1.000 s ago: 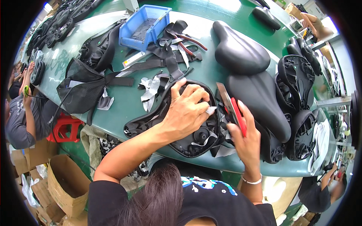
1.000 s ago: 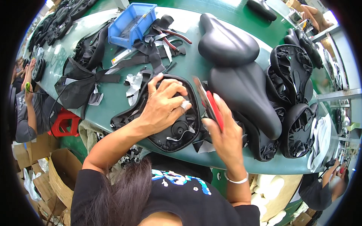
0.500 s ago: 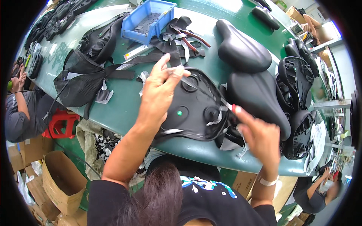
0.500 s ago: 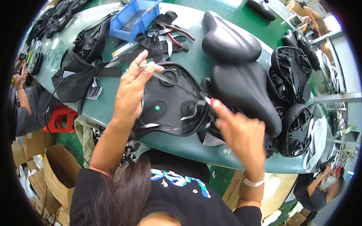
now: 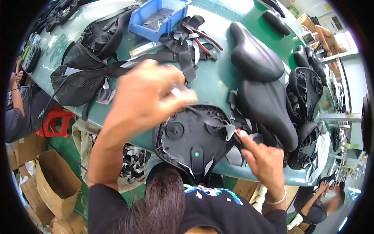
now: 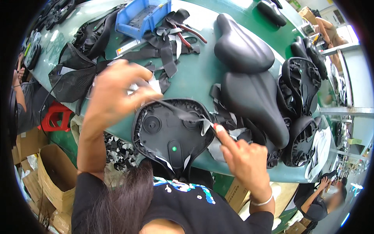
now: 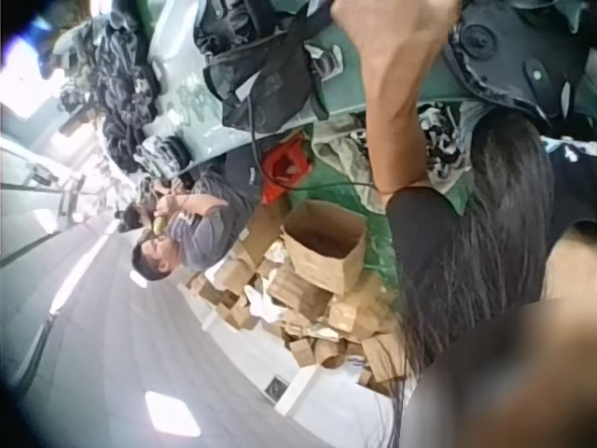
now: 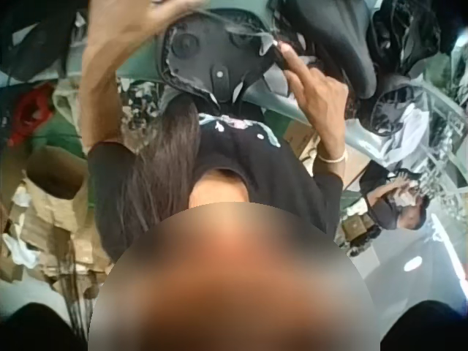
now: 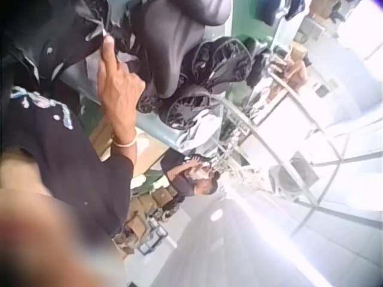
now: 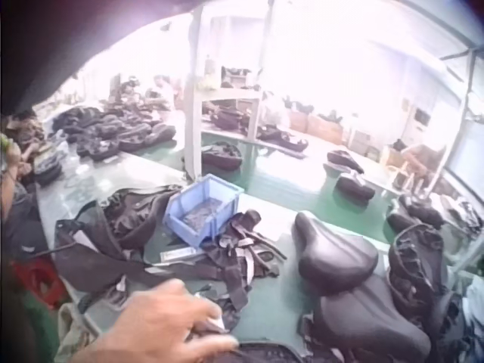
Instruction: The person uses a red utility knife to trim excess black fabric and white foam from the underside of bicycle seats. They repeatedly pick up seats from a green workbench, cut the overhanging material around the base, and place the seats back down.
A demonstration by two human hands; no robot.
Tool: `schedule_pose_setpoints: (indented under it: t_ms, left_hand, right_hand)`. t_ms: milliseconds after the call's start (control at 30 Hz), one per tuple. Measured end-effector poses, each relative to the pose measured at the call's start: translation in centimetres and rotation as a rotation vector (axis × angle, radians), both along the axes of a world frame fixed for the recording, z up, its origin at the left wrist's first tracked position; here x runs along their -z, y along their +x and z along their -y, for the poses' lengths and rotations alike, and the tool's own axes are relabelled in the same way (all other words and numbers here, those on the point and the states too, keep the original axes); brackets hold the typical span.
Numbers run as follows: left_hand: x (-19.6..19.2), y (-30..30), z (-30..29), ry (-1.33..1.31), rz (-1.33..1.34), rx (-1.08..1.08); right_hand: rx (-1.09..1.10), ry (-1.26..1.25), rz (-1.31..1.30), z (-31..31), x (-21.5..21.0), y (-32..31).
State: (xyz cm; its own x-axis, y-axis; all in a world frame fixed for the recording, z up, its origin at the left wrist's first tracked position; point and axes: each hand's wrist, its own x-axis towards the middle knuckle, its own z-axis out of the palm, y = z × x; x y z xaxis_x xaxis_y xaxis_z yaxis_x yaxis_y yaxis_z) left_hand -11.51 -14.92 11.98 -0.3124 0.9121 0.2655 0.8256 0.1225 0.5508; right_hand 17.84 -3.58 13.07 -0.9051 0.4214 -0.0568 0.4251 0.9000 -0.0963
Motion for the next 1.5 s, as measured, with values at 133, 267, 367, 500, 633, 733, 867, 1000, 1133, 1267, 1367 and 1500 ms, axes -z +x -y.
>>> schedule_pose_setpoints:
  t_ms: [133, 267, 367, 500, 633, 733, 867, 1000, 1133, 1267, 1367, 1500]
  left_hand:
    - [3.8, 2.2, -3.7, 0.013, 0.045, 0.635]
    - [3.2, 1.6, -6.2, 0.412, 1.753, 0.159]
    - [-0.7, 0.4, -4.8, 1.135, 1.763, -0.26]
    - [4.4, 0.4, -3.5, 0.201, 0.877, -0.021]
    - [7.5, -0.3, -1.8, -0.428, 0.342, 0.193]
    - [4.1, -3.2, -3.7, -0.168, 0.624, 0.026]
    - [0.7, -3.2, -10.5, 0.27, 0.971, -0.363]
    - [3.8, -0.4, -11.9, -0.091, 0.326, 0.601]
    - [7.4, 1.2, -13.5, -0.352, 0.542, 1.059]
    - [10.7, -0.1, -14.6, -0.252, 1.122, 0.551]
    - [10.9, -0.3, -14.5, -0.219, 1.03, 0.616]
    - [11.6, 0.1, -14.9, -0.084, 0.998, 0.61]
  right_hand:
    - [0.039, -0.066, -0.064, -0.8, 0.2, -0.3]
    - [0.191, -0.143, -0.126, 2.8, 1.8, 2.1]
    - [0.471, -0.38, -0.206, 6.2, 2.1, 3.0]
    - [0.611, -0.718, -0.281, 6.3, 3.1, 3.6]
    - [0.629, -0.531, -0.662, 3.0, 1.6, 3.6]
    - [0.635, -0.327, -0.841, -2.2, -1.9, 4.4]
    - [0.488, -0.272, -1.099, -11.3, -6.1, 0.2]
    - [0.502, -0.393, -0.98, -24.8, -8.5, -6.4]
    - [0.601, -0.495, -0.855, -43.1, -3.0, -9.7]
    - [0.779, -0.852, -1.062, -52.7, 6.4, -16.3]
    - [0.881, -0.955, -1.069, -57.5, 10.4, -20.0]
    - [0.89, -1.025, -1.418, -59.2, 11.3, -23.1]
